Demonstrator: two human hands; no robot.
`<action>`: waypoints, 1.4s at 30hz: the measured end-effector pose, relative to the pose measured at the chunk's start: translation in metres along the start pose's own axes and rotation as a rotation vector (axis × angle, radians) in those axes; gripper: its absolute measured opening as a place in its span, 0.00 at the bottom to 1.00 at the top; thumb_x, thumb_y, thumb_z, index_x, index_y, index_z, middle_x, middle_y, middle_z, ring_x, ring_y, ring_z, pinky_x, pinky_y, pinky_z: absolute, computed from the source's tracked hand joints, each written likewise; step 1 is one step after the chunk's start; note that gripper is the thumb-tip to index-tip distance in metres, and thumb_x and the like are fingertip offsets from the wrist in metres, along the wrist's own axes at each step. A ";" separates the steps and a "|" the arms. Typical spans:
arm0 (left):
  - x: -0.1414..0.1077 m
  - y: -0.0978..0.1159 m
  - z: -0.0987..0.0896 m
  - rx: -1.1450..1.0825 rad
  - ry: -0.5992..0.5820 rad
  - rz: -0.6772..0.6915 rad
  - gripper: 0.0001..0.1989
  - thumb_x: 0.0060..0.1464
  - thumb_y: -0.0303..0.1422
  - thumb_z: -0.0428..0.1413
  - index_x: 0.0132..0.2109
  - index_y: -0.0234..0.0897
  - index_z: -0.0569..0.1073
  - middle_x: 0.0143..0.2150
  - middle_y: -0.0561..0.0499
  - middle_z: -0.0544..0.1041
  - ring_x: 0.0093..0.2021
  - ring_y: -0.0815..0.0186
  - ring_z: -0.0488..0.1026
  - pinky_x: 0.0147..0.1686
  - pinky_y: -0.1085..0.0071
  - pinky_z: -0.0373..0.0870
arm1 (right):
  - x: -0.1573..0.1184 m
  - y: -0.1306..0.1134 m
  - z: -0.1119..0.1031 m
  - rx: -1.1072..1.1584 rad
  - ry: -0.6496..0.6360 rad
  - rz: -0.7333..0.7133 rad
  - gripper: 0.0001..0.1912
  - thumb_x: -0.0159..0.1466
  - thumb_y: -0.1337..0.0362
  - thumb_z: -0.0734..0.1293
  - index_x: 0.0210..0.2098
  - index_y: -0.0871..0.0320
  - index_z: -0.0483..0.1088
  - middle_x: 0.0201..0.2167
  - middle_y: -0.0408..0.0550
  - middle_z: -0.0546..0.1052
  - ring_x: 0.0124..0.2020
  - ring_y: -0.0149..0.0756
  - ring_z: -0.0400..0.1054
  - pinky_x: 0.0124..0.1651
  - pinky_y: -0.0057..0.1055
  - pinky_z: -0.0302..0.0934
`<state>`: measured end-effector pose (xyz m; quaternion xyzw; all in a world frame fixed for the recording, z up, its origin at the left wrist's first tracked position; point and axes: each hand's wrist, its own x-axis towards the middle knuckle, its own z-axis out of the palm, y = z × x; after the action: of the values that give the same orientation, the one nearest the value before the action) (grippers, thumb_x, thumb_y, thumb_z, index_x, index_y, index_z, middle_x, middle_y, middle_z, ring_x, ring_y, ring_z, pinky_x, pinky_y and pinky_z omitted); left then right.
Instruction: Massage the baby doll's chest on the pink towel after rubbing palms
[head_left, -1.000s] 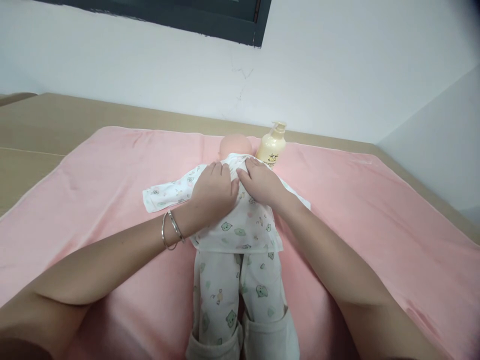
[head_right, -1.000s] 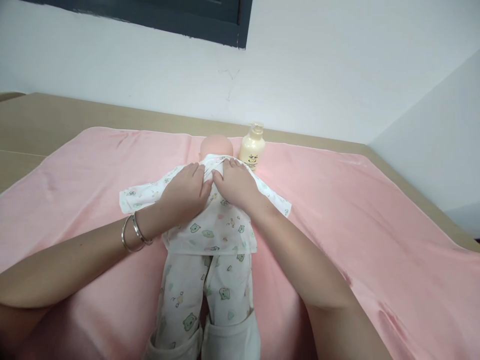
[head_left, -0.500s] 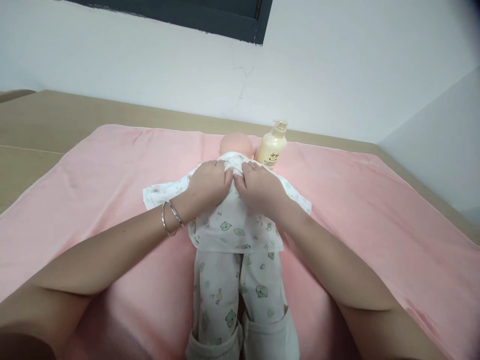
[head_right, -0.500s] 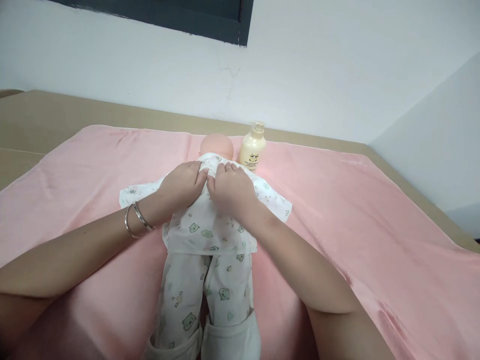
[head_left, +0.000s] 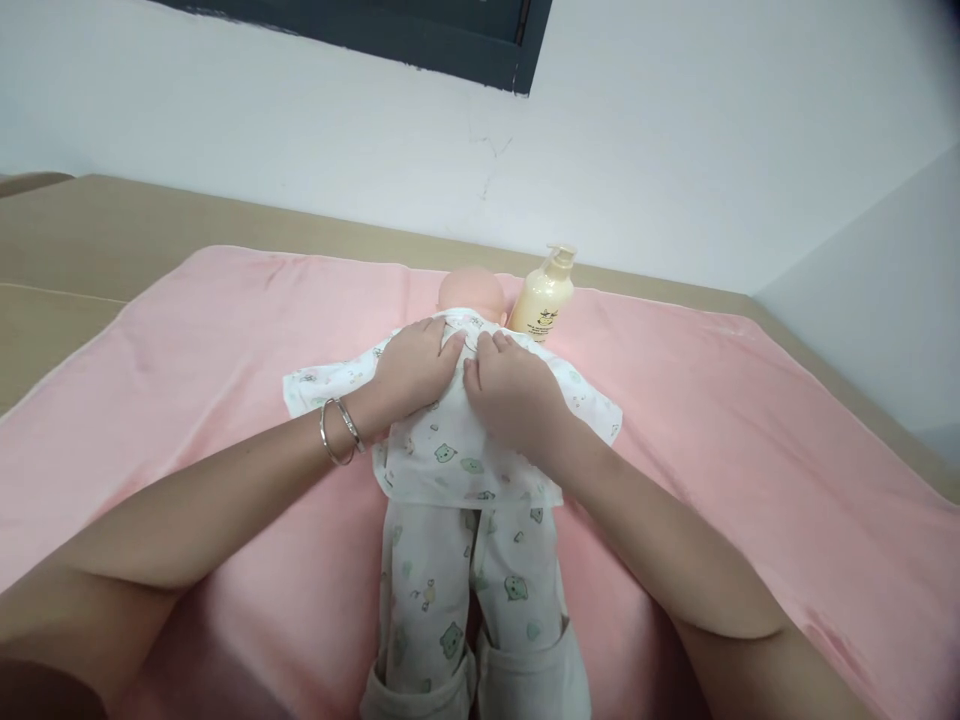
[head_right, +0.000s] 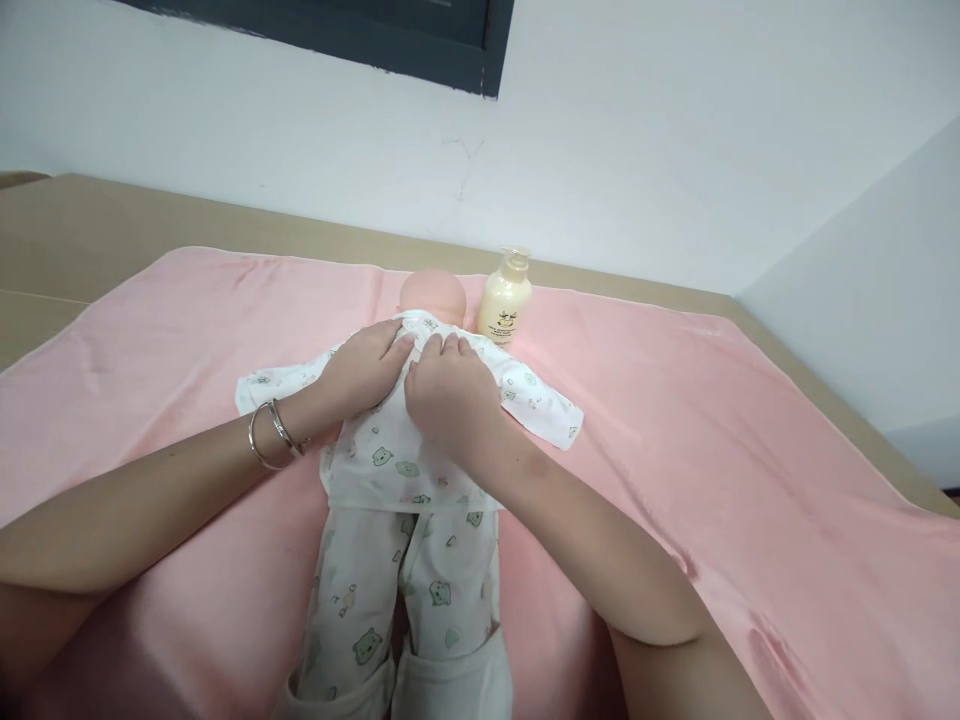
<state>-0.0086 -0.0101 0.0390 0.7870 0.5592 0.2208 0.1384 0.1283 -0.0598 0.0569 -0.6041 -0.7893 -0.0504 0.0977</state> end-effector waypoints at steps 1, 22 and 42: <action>0.001 0.000 0.000 -0.020 0.006 -0.010 0.22 0.66 0.41 0.38 0.45 0.34 0.72 0.49 0.41 0.78 0.47 0.57 0.75 0.49 0.60 0.72 | 0.000 0.000 0.000 0.009 0.010 -0.015 0.20 0.73 0.67 0.51 0.53 0.72 0.68 0.51 0.70 0.76 0.57 0.56 0.69 0.57 0.44 0.63; -0.008 0.003 0.004 0.208 0.097 0.049 0.22 0.66 0.39 0.38 0.46 0.32 0.73 0.46 0.40 0.78 0.47 0.53 0.75 0.47 0.57 0.72 | 0.026 0.024 0.016 0.187 -0.007 0.087 0.25 0.73 0.60 0.49 0.57 0.69 0.67 0.58 0.67 0.73 0.61 0.54 0.65 0.64 0.47 0.56; -0.008 0.002 0.007 0.284 0.072 0.145 0.24 0.66 0.35 0.36 0.44 0.28 0.75 0.44 0.35 0.79 0.50 0.52 0.76 0.52 0.55 0.73 | 0.017 0.015 -0.004 0.049 -0.100 0.096 0.20 0.74 0.59 0.51 0.46 0.63 0.69 0.43 0.59 0.78 0.41 0.48 0.73 0.38 0.37 0.61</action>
<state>-0.0061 -0.0176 0.0326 0.8283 0.5314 0.1772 -0.0107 0.1390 -0.0406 0.0643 -0.6404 -0.7643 0.0040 0.0754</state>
